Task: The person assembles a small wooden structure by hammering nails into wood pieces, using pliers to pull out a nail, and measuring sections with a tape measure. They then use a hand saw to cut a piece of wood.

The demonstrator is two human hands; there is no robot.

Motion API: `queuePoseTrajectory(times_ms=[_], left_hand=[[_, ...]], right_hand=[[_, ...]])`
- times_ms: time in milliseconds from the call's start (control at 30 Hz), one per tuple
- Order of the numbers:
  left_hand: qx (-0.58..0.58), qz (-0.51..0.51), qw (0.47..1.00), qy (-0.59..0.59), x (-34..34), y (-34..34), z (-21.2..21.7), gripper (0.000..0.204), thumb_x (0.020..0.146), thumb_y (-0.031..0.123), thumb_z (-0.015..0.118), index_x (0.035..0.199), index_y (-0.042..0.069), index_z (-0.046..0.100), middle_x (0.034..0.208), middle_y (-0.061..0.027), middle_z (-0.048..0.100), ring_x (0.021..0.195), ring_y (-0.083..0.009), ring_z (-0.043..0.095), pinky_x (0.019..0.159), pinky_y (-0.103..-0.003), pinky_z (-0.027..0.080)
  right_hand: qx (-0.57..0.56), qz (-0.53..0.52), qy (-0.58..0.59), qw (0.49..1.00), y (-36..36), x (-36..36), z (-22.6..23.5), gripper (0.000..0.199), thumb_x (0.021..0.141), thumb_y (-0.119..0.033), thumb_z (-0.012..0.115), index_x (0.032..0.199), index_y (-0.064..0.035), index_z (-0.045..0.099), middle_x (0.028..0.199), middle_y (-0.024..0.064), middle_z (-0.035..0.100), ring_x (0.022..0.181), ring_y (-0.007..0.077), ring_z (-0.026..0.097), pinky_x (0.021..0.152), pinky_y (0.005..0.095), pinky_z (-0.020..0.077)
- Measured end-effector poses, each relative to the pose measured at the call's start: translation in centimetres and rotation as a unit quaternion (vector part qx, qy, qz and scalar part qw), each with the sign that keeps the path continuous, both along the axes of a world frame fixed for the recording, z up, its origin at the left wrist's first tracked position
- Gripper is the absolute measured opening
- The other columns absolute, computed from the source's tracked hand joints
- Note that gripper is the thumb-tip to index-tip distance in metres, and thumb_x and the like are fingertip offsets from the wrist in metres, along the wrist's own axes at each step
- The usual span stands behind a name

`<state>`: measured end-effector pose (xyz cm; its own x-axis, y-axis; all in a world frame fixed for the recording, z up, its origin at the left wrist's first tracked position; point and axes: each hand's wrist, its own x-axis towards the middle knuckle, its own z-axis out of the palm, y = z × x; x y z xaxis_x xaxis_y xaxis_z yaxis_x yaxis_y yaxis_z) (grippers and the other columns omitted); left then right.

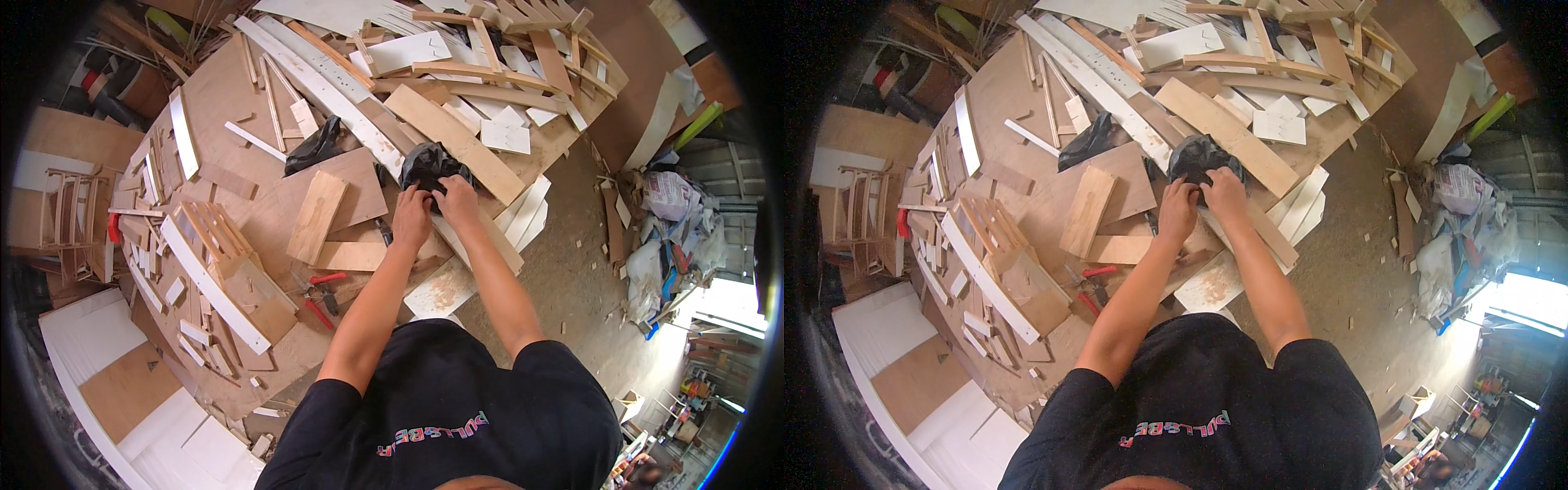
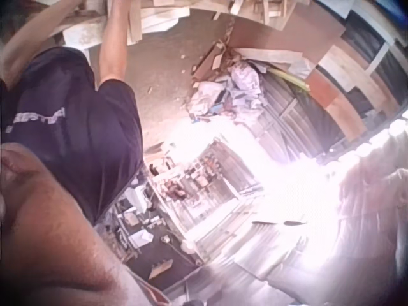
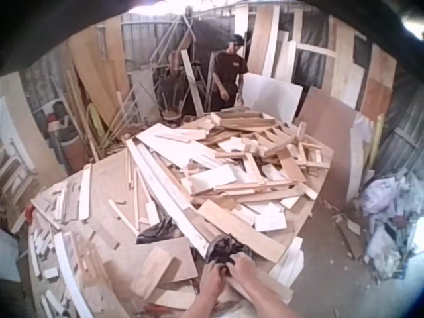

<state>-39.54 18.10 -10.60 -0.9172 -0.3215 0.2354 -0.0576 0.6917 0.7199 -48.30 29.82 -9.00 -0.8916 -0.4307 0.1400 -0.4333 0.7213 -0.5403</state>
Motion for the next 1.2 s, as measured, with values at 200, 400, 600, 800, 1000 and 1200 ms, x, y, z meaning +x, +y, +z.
queuePoseTrajectory(times_ms=[200, 400, 600, 800, 1000, 1200], left_hand=[[0.057, 0.032, 0.998, -0.013, -0.4, -0.4, 0.3, 0.035, 0.092, 0.009, 0.069, 0.125, 0.001, 0.062, 0.132, -0.0201, 0.061, 0.118, -0.0407, 0.058, 0.102, -0.046, 0.047], [0.065, 0.005, 0.996, -0.057, -0.7, -1.4, 0.6, 0.044, 0.09, 0.011, 0.072, 0.131, 0.0, 0.063, 0.138, -0.0187, 0.061, 0.117, -0.0397, 0.06, 0.102, -0.046, 0.048], [0.072, 0.004, 0.994, -0.082, -0.5, -1.9, -0.1, 0.048, 0.088, 0.014, 0.074, 0.133, 0.003, 0.064, 0.145, -0.0177, 0.057, 0.118, -0.0399, 0.06, 0.103, -0.046, 0.048], [0.101, -0.012, 0.99, -0.101, -0.2, -2.1, 0.2, 0.047, 0.091, 0.02, 0.075, 0.134, 0.005, 0.065, 0.145, -0.0161, 0.059, 0.119, -0.0345, 0.064, 0.094, -0.042, 0.054], [0.311, -0.003, 0.935, -0.17, 1.4, -2.2, 2.2, 0.041, 0.096, 0.018, 0.071, 0.135, 0.007, 0.065, 0.143, -0.0158, 0.061, 0.12, -0.0306, 0.065, 0.091, -0.039, 0.056], [0.085, -0.035, 0.993, -0.077, 2.2, -1.1, 1.1, 0.045, 0.097, 0.014, 0.067, 0.141, 0.011, 0.061, 0.149, -0.02, 0.053, 0.13, -0.0368, 0.056, 0.105, -0.045, 0.048]], right_hand=[[-0.078, 0.023, 0.0, 0.997, 0.0, -0.6, -1.2, 0.017, 0.083, -0.014, 0.077, 0.096, -0.0022, 0.075, 0.093, 0.0139, 0.072, 0.084, 0.0343, 0.07, 0.077, 0.0418, 0.0561], [-0.06, -0.006, -0.056, 0.997, -0.1, -1.0, -1.7, 0.014, 0.087, -0.018, 0.075, 0.096, -0.0063, 0.074, 0.089, 0.0137, 0.071, 0.085, 0.0347, 0.069, 0.077, 0.0431, 0.0561], [-0.168, -0.077, -0.195, 0.963, 0.1, 0.0, -0.3, 0.014, 0.088, -0.01, 0.076, 0.099, -0.0023, 0.073, 0.089, 0.0125, 0.075, 0.075, 0.0216, 0.073, 0.068, 0.0331, 0.0566], [-0.271, -0.148, -0.176, 0.935, 0.3, 1.5, 0.7, 0.019, 0.089, -0.005, 0.075, 0.106, 0.0007, 0.071, 0.089, 0.0089, 0.075, 0.073, 0.0126, 0.071, 0.065, 0.0274, 0.0561], [-0.31, -0.162, -0.196, 0.916, 0.8, 2.4, 0.7, 0.017, 0.091, -0.007, 0.075, 0.105, 0.0018, 0.071, 0.089, 0.0069, 0.075, 0.072, 0.0115, 0.069, 0.065, 0.0272, 0.0557], [-0.208, -0.153, -0.149, 0.955, 0.7, 2.2, 2.0, 0.017, 0.091, -0.012, 0.074, 0.106, -0.0029, 0.073, 0.095, 0.0107, 0.076, 0.078, 0.0195, 0.073, 0.07, 0.0321, 0.0565]])
